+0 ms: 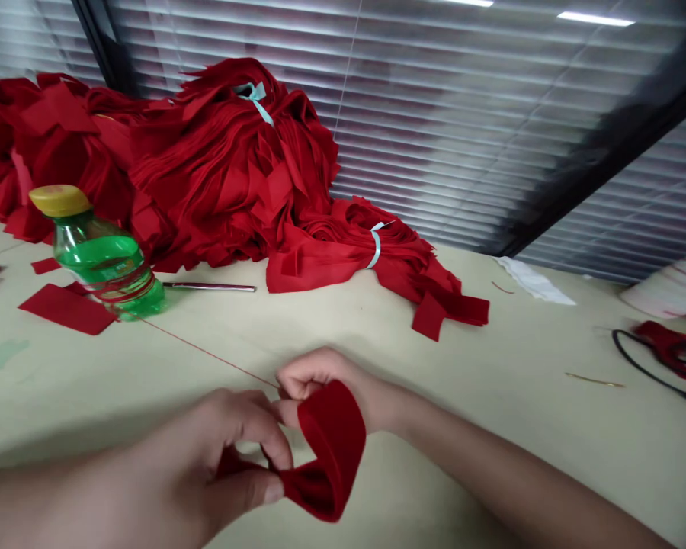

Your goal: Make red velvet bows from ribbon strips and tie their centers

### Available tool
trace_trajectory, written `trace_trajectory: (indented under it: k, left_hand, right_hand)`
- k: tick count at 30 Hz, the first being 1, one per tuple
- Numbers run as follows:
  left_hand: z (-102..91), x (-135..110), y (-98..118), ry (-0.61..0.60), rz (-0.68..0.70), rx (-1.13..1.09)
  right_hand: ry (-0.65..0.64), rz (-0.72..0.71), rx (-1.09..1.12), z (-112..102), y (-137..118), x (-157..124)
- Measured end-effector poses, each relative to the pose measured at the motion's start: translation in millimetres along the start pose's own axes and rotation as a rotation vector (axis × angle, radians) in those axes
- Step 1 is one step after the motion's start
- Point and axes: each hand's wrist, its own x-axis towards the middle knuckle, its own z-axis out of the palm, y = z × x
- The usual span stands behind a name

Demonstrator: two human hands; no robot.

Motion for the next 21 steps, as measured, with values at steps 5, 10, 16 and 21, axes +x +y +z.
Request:
trace_trajectory:
  k: [5, 10, 16, 21]
  left_hand:
    - [6.2, -2.7, -7.9, 0.234, 0.390, 0.845]
    - [5.7, 4.1, -9.2, 0.363, 0.426, 1.045]
    - [1.2, 12.3, -14.7, 0.278, 0.272, 1.009]
    - [-7.0, 18.9, -12.3, 0.255, 0.167, 0.840]
  right_hand:
    - [0.080, -0.044, -0.363, 5.5, -7.8, 0.4]
    - [0.407, -0.451, -0.782, 21.3, -2.7, -2.7]
    - [0.476, -0.634, -1.225, 26.3, 8.1, -6.2]
    - [0.471, -0.647, -1.284, 26.7, 13.3, -7.5]
